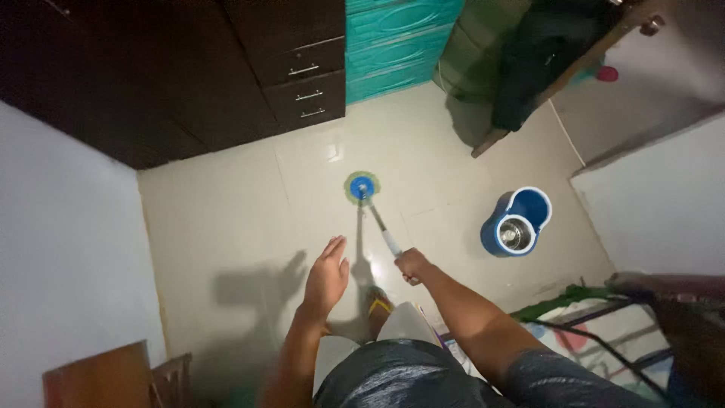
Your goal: The person assembles a mop by attaching the head to the pole and then uses it to mop the floor in a room with a bed and a cat.
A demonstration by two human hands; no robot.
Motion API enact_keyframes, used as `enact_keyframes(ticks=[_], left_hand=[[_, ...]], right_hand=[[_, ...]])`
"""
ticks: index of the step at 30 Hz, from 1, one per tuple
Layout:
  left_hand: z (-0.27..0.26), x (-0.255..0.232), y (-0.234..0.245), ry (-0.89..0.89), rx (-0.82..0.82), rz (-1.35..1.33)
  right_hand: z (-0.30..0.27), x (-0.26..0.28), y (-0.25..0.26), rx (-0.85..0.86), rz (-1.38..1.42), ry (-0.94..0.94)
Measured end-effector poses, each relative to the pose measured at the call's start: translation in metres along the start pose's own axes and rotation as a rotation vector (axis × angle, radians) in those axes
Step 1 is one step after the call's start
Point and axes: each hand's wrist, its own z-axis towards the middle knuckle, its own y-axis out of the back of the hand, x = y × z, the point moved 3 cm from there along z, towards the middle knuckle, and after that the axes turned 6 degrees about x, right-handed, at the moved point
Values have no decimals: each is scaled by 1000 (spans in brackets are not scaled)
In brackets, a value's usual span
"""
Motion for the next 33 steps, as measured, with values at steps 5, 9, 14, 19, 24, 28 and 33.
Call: enact_keyframes(ticks=[5,9,14,19,24,28,33], left_hand=[[-20,39,20,16,45,41],[-37,62,26,-4,46,41],[-53,76,30,26,98,28],[-58,82,30,-6,119,56],[-54,83,28,-17,134,33],[-55,82,25,-25,130,37],[-62,85,26,-48,108,29]], right_hand=[[-10,1,-79,63,-795,254],[-18,-13,-134,81,-978,242],[-38,-42,-141,-221,-857,306],[-60,-67,-105,-442,-508,105],[-63,-68,-73,-526,-420,26],[-53,-79,-47,-578,-292,-36],[-34,-95,-43,-494,-129,-80]])
